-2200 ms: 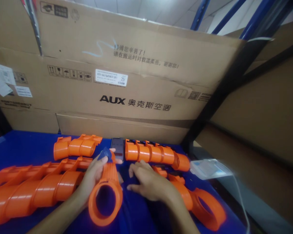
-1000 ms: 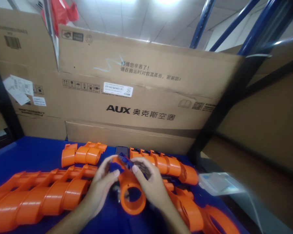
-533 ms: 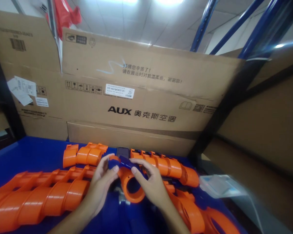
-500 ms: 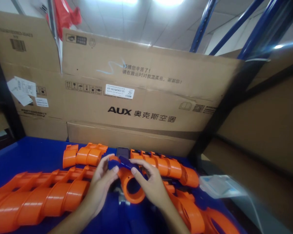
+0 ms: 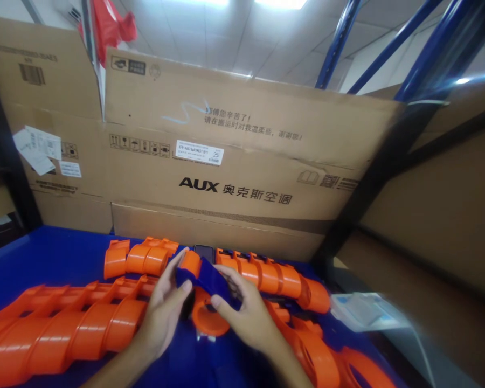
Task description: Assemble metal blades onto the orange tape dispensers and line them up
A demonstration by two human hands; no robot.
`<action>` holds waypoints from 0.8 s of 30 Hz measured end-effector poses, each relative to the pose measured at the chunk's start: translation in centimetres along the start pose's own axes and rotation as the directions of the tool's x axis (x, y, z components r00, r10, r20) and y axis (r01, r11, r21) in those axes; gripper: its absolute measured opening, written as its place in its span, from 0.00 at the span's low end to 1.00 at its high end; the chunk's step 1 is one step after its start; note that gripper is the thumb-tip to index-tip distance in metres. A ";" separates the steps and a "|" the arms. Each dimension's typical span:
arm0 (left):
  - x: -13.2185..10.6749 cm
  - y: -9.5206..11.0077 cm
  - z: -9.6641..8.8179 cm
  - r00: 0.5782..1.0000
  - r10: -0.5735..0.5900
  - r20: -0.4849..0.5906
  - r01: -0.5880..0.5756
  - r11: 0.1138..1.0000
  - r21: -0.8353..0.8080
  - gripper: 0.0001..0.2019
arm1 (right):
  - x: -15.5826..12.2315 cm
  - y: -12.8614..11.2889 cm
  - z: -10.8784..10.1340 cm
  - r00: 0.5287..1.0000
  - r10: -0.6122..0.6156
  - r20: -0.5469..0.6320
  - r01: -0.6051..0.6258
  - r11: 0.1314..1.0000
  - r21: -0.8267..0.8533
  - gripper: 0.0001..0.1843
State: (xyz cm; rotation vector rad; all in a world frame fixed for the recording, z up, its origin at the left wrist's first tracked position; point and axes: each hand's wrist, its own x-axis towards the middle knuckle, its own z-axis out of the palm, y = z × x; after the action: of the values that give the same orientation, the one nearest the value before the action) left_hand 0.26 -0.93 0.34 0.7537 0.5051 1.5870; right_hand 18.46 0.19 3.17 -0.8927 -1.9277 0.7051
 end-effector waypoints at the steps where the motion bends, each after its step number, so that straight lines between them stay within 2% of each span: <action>1: -0.1 0.0 0.0 1.000 0.009 0.025 -0.009 1.000 0.015 0.32 | -0.1 0.0 -0.1 0.999 -0.037 -0.020 0.035 0.997 -0.074 0.28; 5: -0.2 0.1 -0.3 0.997 0.069 0.037 -0.074 0.984 0.162 0.33 | -0.5 0.1 -0.2 0.964 -0.246 -0.097 0.192 0.905 -0.380 0.37; 10: 0.8 -0.5 -1.1 0.966 0.251 -0.059 -0.210 0.897 0.390 0.32 | -0.5 0.7 0.1 0.894 -0.442 -0.071 0.338 0.770 -0.540 0.34; 13: 1.1 -0.6 -1.4 0.952 0.303 -0.050 -0.252 0.864 0.435 0.30 | -0.4 0.9 0.1 0.877 -0.477 -0.057 0.365 0.739 -0.566 0.36; 24: 1.2 -0.5 -1.2 0.956 0.283 -0.071 -0.234 0.889 0.394 0.28 | -0.6 1.0 0.3 0.883 -0.470 -0.019 0.377 0.732 -0.567 0.40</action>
State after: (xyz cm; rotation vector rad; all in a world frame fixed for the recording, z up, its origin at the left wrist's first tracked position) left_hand -0.28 0.48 -0.64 1.0532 0.8534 1.8178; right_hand 18.73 0.30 2.02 -0.7571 -2.1115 -0.2184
